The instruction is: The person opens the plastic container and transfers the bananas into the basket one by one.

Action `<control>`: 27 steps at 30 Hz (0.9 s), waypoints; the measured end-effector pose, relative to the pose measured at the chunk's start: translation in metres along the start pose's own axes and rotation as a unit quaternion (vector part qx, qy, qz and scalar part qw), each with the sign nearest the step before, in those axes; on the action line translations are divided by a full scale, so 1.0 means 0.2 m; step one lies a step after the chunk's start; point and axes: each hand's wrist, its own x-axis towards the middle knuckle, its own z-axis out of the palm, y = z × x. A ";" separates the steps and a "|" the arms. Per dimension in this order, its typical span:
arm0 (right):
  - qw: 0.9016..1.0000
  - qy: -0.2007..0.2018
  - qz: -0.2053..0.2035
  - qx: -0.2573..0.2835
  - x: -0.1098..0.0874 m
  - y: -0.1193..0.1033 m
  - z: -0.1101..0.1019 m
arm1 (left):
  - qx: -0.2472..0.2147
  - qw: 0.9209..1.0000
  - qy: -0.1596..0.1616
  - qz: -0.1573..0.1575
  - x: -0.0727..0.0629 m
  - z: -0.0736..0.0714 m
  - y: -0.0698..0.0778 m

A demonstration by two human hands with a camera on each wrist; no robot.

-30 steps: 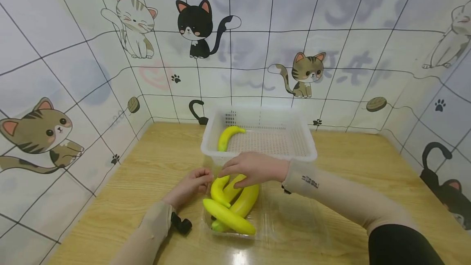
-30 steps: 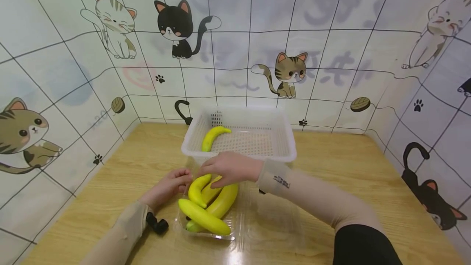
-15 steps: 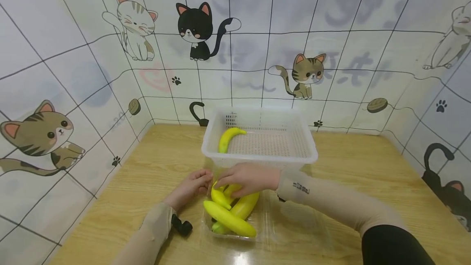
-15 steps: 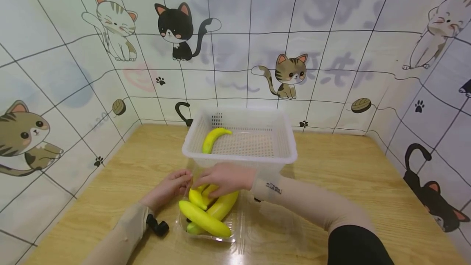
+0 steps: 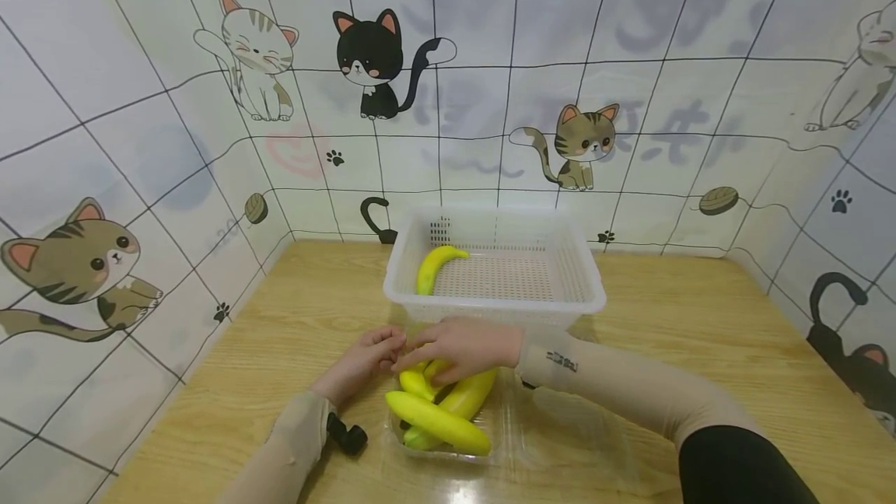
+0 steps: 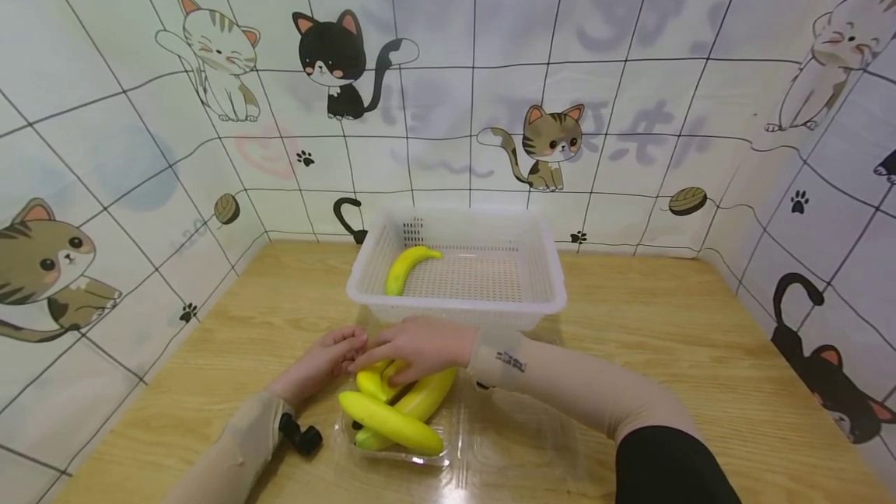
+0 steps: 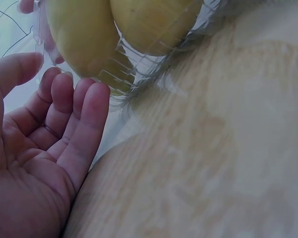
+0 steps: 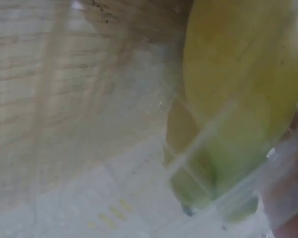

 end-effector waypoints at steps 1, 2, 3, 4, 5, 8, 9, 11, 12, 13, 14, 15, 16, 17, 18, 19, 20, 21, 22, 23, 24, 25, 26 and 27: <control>1.000 -0.001 0.000 -0.001 0.00 0.00 0.00 | 0.000 1.000 0.000 -0.001 0.00 0.00 0.00; 1.000 -0.001 0.000 0.000 0.00 0.00 0.00 | 0.001 1.000 0.000 -0.001 0.00 0.00 0.00; 1.000 0.000 -0.001 0.002 0.00 -0.01 0.00 | 0.000 1.000 0.000 -0.001 0.00 0.00 -0.01; 1.000 0.001 -0.001 0.002 0.00 -0.01 0.00 | 0.000 1.000 0.000 -0.001 0.00 0.00 -0.01; 1.000 0.003 -0.002 0.002 0.00 -0.01 0.01 | -0.001 1.000 0.000 -0.001 0.00 -0.01 -0.01; 1.000 0.010 -0.003 0.003 0.00 -0.01 0.01 | -0.006 1.000 -0.005 0.002 0.00 -0.01 -0.01; 1.000 0.013 -0.004 0.002 0.00 -0.01 0.01 | -0.008 1.000 -0.007 0.004 0.00 -0.01 -0.02; 1.000 0.018 -0.005 0.005 0.00 -0.01 0.01 | -0.011 1.000 -0.012 0.009 0.01 -0.01 -0.02; 1.000 0.021 -0.006 0.006 0.00 -0.01 0.01 | -0.012 1.000 -0.014 0.011 0.01 -0.01 -0.02; 1.000 0.023 -0.007 0.007 0.00 0.00 0.01 | -0.012 1.000 -0.017 0.013 0.01 -0.01 -0.02; 1.000 0.024 -0.008 0.010 0.00 0.00 0.01 | -0.012 1.000 -0.019 0.016 0.01 -0.01 -0.02; 1.000 0.025 -0.009 0.013 0.00 0.00 0.02 | -0.012 1.000 -0.019 0.017 0.01 -0.01 -0.02; 1.000 0.026 -0.010 0.014 0.00 0.00 0.02 | -0.013 1.000 -0.019 0.017 0.01 -0.01 -0.02; 0.999 0.025 -0.010 0.016 0.00 0.00 0.02 | -0.014 1.000 -0.019 0.018 0.01 -0.01 -0.02; 0.999 0.026 -0.009 0.017 0.00 0.00 0.02 | -0.014 1.000 -0.019 0.018 0.01 0.00 -0.02; 0.999 0.026 -0.009 0.019 0.00 0.00 0.02 | -0.015 1.000 -0.019 0.018 0.01 0.00 -0.01; 0.999 0.026 -0.009 0.019 0.00 0.01 0.02 | -0.016 1.000 -0.018 0.018 0.01 0.00 -0.01; 0.999 0.027 -0.009 0.019 0.00 0.01 0.02 | -0.018 1.000 -0.018 0.017 0.01 0.00 -0.01; 0.999 0.028 -0.009 0.020 0.00 0.01 0.03 | -0.019 1.000 -0.017 0.017 0.01 0.00 -0.01; 0.999 0.029 -0.010 0.022 0.00 0.01 0.03 | -0.019 1.000 -0.017 0.017 0.01 0.00 -0.01; 0.999 0.030 -0.011 0.023 0.00 0.01 0.03 | -0.019 1.000 -0.017 0.018 0.01 0.00 -0.01; 0.999 0.031 -0.012 0.024 0.00 0.01 0.03 | -0.018 1.000 -0.018 0.019 0.01 0.00 -0.01; 0.999 0.032 -0.015 0.026 0.00 0.01 0.03 | -0.018 0.999 -0.018 0.019 0.01 0.00 -0.01; 0.999 0.033 -0.017 0.028 0.00 0.02 0.03 | -0.018 0.999 -0.018 0.020 0.01 0.00 -0.01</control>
